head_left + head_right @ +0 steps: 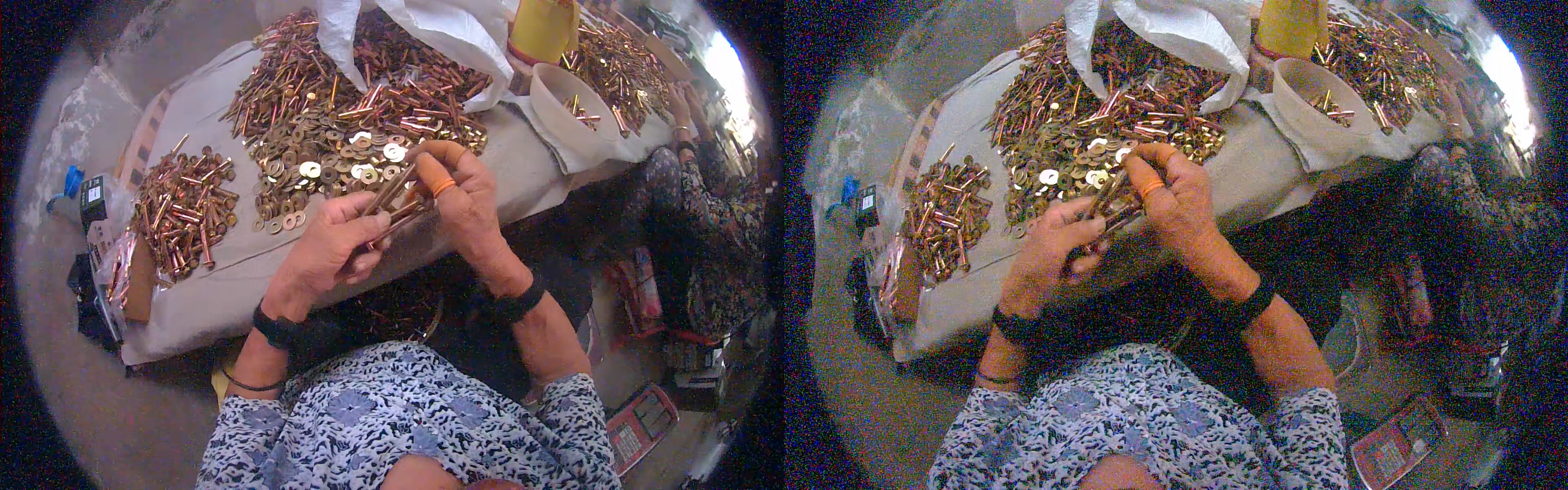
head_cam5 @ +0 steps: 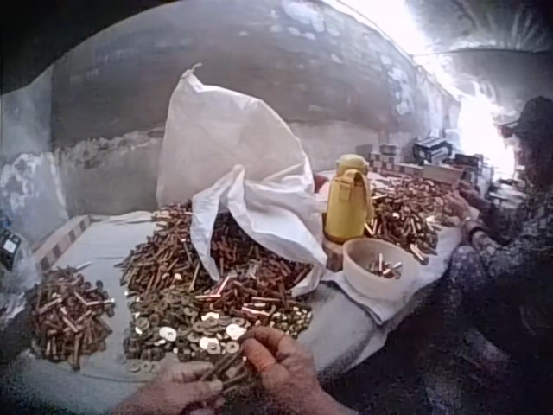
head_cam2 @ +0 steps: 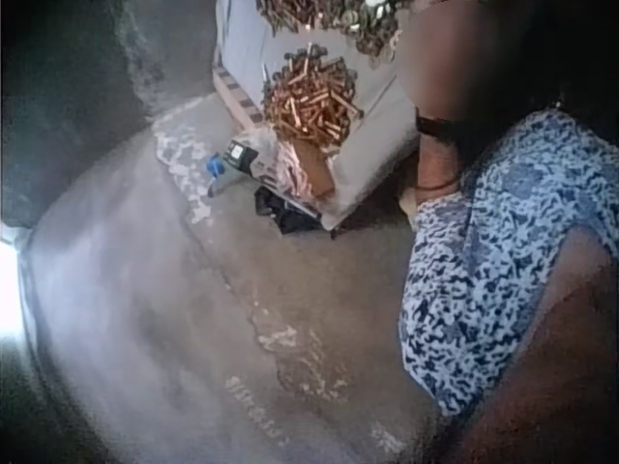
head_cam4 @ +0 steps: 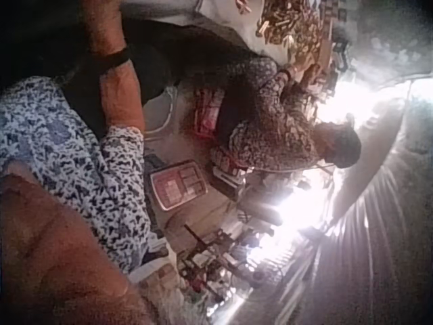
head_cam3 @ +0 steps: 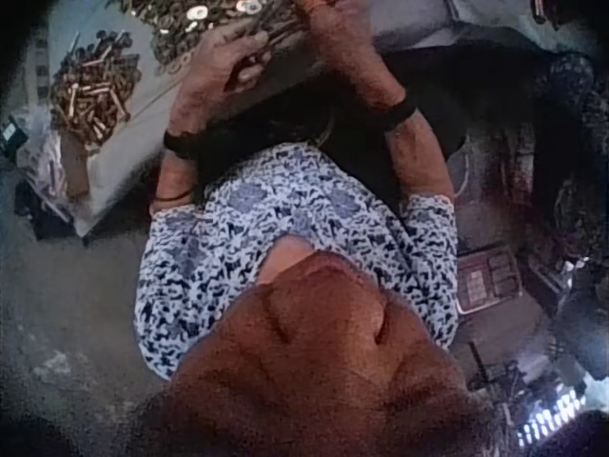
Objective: Assembling washers and bolts manually on a workbench.
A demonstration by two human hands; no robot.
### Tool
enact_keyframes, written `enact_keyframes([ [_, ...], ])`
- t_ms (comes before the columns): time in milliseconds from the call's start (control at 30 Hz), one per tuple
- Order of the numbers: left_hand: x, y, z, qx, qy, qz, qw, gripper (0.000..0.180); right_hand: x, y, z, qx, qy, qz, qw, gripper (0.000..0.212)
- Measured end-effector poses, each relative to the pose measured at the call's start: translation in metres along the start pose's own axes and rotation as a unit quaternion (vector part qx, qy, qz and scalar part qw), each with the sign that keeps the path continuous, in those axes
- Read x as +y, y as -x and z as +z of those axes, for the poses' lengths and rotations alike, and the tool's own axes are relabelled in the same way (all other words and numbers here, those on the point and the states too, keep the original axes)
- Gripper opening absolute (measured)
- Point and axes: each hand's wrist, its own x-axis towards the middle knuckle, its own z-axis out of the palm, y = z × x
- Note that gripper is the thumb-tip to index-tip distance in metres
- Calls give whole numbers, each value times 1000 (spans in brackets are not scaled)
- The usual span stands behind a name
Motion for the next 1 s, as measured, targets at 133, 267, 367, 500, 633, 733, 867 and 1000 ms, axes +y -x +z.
enact_keyframes([
  [133, -1, -1, 11, 16, 84, -28, 996, 13, -6, 4, 3, -3, 8, 43, 999, 14],
  [267, -8, -6, 13, -14, 124, -19, 992, 14, 4, 4, 1, -10, 15, 23, 1000, 14],
  [367, -11, -9, 15, -14, 150, -3, 989, 15, 5, 7, 2, -6, 15, 10, 1000, 15],
  [500, -17, -8, 12, 2, 176, 0, 984, 17, 9, 8, 5, -37, 25, -24, 999, 21],
  [633, -22, -7, 2, 8, 198, 25, 980, 18, -6, 13, 6, -28, -108, 85, 990, 26],
  [733, -26, -9, -1, 25, 199, 32, 979, 18, -12, 13, -4, -74, -39, 93, 992, 25],
  [867, -30, -10, -3, 20, 194, 43, 980, 21, -12, 12, -5, -96, 16, 106, 990, 25],
  [1000, -28, -7, 2, 22, 192, 41, 980, 22, -7, 12, -2, -61, 6, 109, 992, 25],
])
